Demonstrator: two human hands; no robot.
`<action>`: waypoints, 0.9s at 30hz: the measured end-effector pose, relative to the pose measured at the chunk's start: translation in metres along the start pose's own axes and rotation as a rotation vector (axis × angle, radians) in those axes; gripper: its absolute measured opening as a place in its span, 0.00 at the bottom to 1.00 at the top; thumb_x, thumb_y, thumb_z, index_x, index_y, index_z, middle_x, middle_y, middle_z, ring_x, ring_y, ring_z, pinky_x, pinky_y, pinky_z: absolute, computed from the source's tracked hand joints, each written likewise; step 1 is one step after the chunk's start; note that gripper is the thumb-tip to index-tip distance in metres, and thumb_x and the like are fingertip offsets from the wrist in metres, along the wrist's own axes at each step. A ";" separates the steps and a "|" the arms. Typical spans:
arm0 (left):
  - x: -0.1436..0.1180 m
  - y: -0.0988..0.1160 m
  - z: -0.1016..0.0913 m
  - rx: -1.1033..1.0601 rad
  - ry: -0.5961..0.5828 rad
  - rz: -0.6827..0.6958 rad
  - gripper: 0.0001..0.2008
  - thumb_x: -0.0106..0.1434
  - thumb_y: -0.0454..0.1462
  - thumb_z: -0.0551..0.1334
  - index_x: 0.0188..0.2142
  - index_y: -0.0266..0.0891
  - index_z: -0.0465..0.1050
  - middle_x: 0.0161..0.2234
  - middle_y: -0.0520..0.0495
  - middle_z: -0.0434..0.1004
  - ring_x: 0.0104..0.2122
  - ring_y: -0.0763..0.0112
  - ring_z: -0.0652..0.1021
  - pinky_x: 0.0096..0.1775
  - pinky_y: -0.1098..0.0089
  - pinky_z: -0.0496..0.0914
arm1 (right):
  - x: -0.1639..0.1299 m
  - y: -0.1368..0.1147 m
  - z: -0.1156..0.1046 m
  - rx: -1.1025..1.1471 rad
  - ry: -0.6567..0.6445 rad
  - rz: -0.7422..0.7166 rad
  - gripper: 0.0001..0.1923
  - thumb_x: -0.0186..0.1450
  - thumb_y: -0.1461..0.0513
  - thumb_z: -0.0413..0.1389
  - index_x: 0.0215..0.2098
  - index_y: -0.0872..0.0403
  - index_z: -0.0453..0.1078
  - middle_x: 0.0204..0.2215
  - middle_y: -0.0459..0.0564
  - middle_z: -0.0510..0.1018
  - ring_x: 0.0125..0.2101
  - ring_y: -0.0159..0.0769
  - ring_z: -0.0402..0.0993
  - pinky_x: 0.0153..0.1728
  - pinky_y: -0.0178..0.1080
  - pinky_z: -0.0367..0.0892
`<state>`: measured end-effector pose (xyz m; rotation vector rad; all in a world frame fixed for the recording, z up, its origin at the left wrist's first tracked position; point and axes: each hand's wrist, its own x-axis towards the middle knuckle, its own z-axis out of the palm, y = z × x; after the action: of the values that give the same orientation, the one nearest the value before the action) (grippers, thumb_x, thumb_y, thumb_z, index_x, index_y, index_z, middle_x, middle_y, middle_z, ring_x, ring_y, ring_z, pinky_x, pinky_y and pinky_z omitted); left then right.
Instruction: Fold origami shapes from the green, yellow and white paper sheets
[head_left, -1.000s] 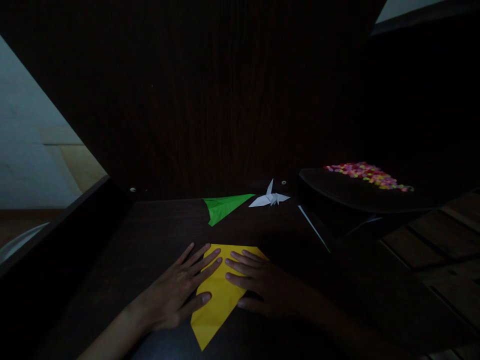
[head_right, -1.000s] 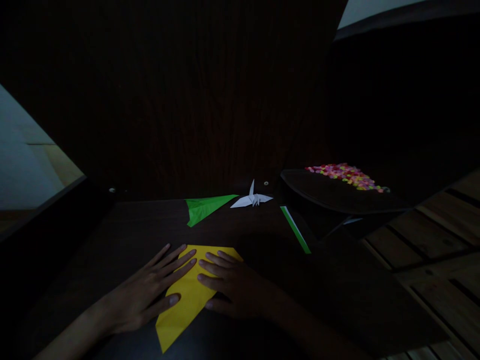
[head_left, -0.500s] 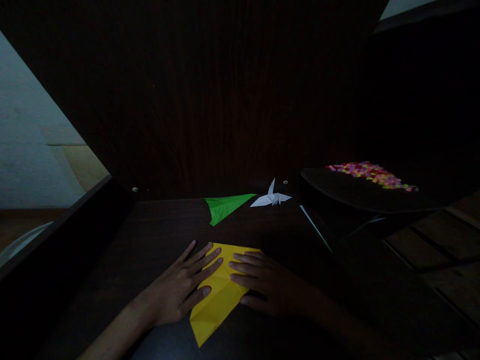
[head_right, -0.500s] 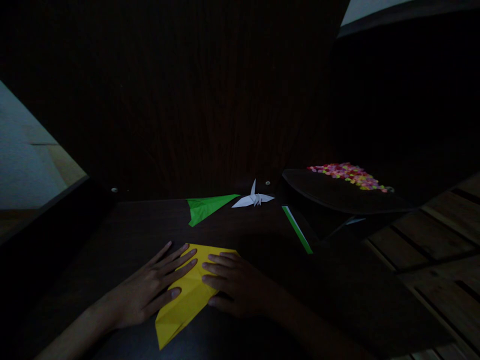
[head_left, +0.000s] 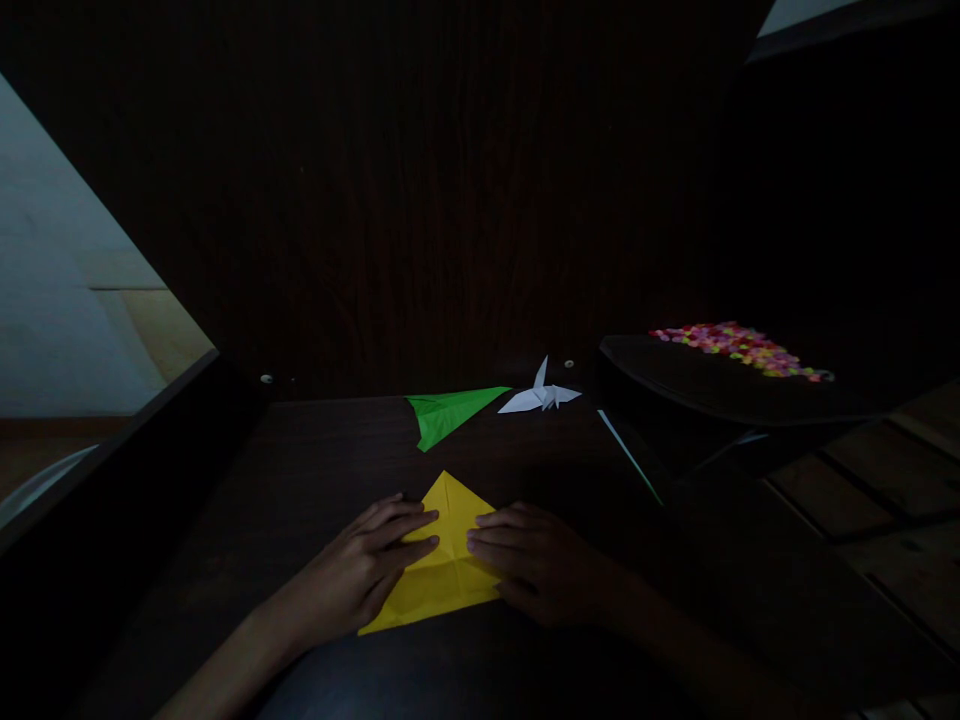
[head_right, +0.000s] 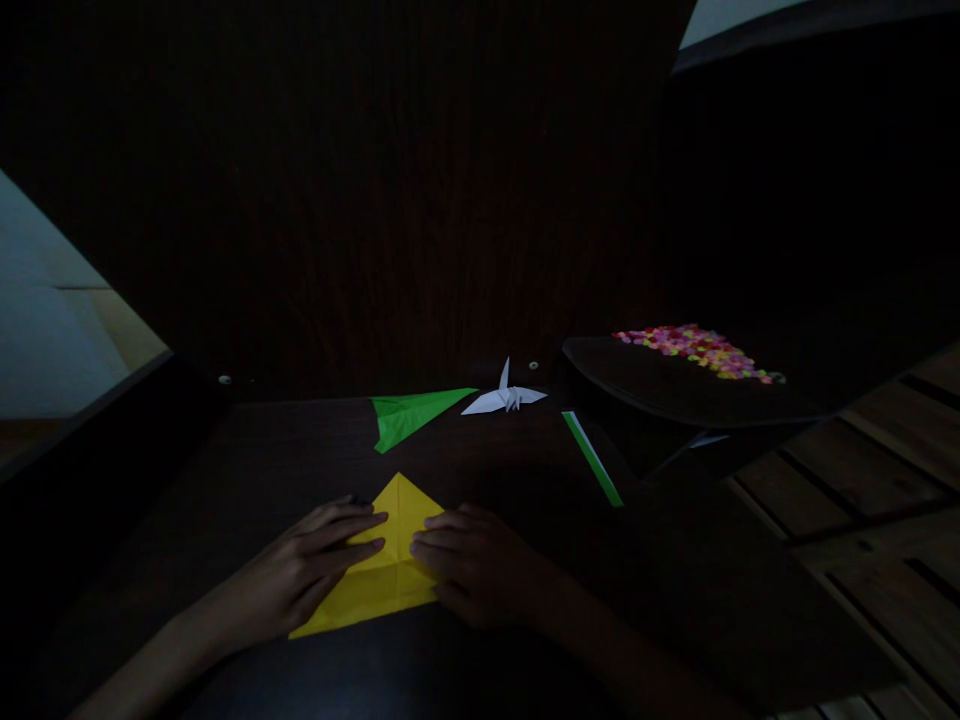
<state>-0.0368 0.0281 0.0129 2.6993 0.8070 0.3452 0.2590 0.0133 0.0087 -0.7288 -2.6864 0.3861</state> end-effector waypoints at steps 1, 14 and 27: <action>0.001 0.001 -0.001 -0.039 0.024 -0.018 0.23 0.69 0.29 0.52 0.59 0.49 0.70 0.62 0.47 0.68 0.60 0.58 0.69 0.58 0.52 0.67 | 0.000 0.000 0.000 0.003 -0.003 -0.002 0.22 0.69 0.62 0.50 0.60 0.56 0.65 0.54 0.54 0.76 0.57 0.41 0.68 0.56 0.45 0.62; -0.001 0.015 -0.017 -0.054 -0.085 -0.079 0.29 0.57 0.41 0.67 0.58 0.44 0.69 0.61 0.43 0.69 0.57 0.47 0.71 0.58 0.46 0.63 | 0.002 0.002 0.001 0.031 0.024 0.018 0.20 0.68 0.65 0.50 0.58 0.57 0.67 0.53 0.54 0.77 0.55 0.40 0.70 0.56 0.43 0.63; 0.003 0.013 -0.017 -0.147 0.042 -0.093 0.17 0.69 0.35 0.56 0.55 0.45 0.72 0.50 0.45 0.79 0.48 0.60 0.77 0.50 0.58 0.72 | 0.000 0.003 0.001 0.039 0.078 0.086 0.20 0.70 0.64 0.48 0.59 0.58 0.65 0.54 0.57 0.76 0.53 0.39 0.72 0.55 0.44 0.67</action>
<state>-0.0332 0.0230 0.0332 2.5173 0.8803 0.4239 0.2599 0.0153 0.0063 -0.8329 -2.5736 0.4218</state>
